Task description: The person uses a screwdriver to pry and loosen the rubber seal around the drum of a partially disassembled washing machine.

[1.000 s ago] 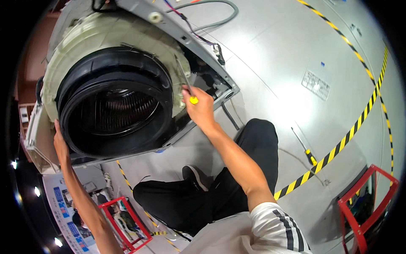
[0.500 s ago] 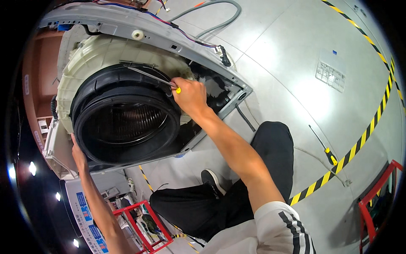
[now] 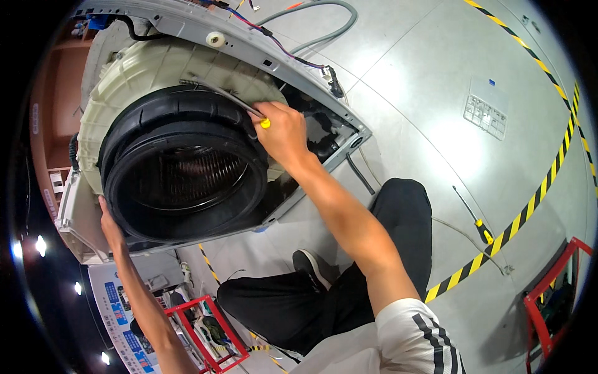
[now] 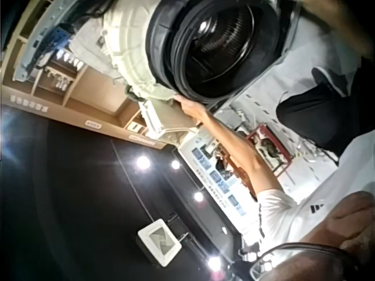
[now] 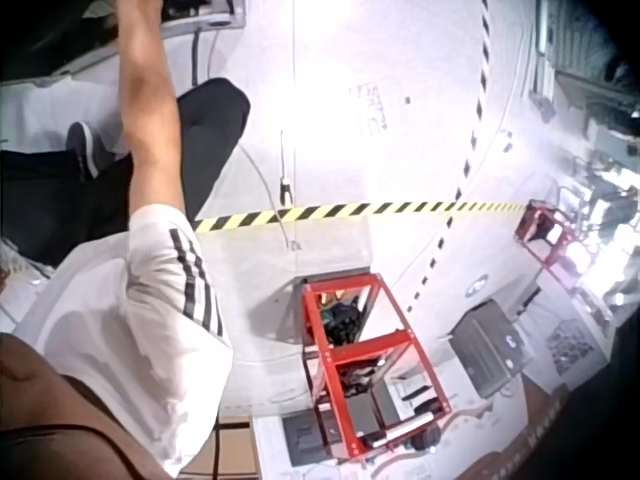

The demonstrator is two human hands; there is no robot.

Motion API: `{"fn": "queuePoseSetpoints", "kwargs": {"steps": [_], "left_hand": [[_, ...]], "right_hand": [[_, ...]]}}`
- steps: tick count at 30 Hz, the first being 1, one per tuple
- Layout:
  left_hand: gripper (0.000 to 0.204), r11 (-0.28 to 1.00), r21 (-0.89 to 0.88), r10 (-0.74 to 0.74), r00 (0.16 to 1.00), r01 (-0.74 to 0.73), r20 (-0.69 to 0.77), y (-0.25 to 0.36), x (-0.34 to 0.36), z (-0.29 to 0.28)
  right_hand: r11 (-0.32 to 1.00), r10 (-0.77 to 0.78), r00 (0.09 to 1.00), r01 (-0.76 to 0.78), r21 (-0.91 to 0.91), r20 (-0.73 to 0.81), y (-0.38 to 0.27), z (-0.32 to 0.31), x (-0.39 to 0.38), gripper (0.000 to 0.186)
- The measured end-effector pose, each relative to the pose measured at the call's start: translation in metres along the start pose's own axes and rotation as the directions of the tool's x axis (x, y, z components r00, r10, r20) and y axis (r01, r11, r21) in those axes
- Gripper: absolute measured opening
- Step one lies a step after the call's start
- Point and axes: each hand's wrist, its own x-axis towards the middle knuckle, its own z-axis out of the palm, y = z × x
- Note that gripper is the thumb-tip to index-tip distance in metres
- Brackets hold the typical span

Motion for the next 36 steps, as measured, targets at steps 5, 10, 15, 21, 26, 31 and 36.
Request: {"fn": "queuePoseSetpoints", "kwargs": {"steps": [5,10,15,21,26,31,36], "left_hand": [[0.082,0.999,-0.032,0.016,0.999,-0.017,-0.040,-0.002,0.002,0.001],[0.081,0.997,-0.077,0.020,0.999,-0.022,-0.027,-0.005,0.003,0.002],[0.081,0.997,-0.064,0.032,0.999,-0.035,-0.044,0.000,-0.001,0.004],[0.081,0.999,-0.031,0.018,1.000,-0.018,-0.014,0.002,-0.002,0.000],[0.080,0.999,-0.040,0.021,0.999,-0.022,-0.032,0.002,-0.002,0.000],[0.079,0.998,-0.056,0.032,0.999,-0.033,-0.022,0.001,-0.003,0.001],[0.077,0.992,-0.119,0.042,0.999,-0.041,0.010,-0.001,-0.006,0.000]], "right_hand": [[0.998,-0.029,0.983,0.040,-0.054,0.182,0.006,0.001,0.014,0.012],[0.999,0.018,0.955,-0.008,-0.036,0.297,0.006,-0.004,0.022,0.012],[0.988,0.061,0.904,0.005,-0.153,0.422,-0.001,-0.012,0.034,0.017],[0.963,0.093,0.858,0.051,-0.264,0.505,-0.009,-0.015,0.051,0.022],[0.949,0.046,0.811,0.147,-0.278,0.584,-0.012,-0.017,0.059,0.024],[0.943,0.131,0.836,0.060,-0.326,0.533,-0.005,-0.016,0.057,0.023],[0.938,0.152,0.888,0.008,-0.346,0.433,-0.011,-0.012,0.051,0.023]]}}
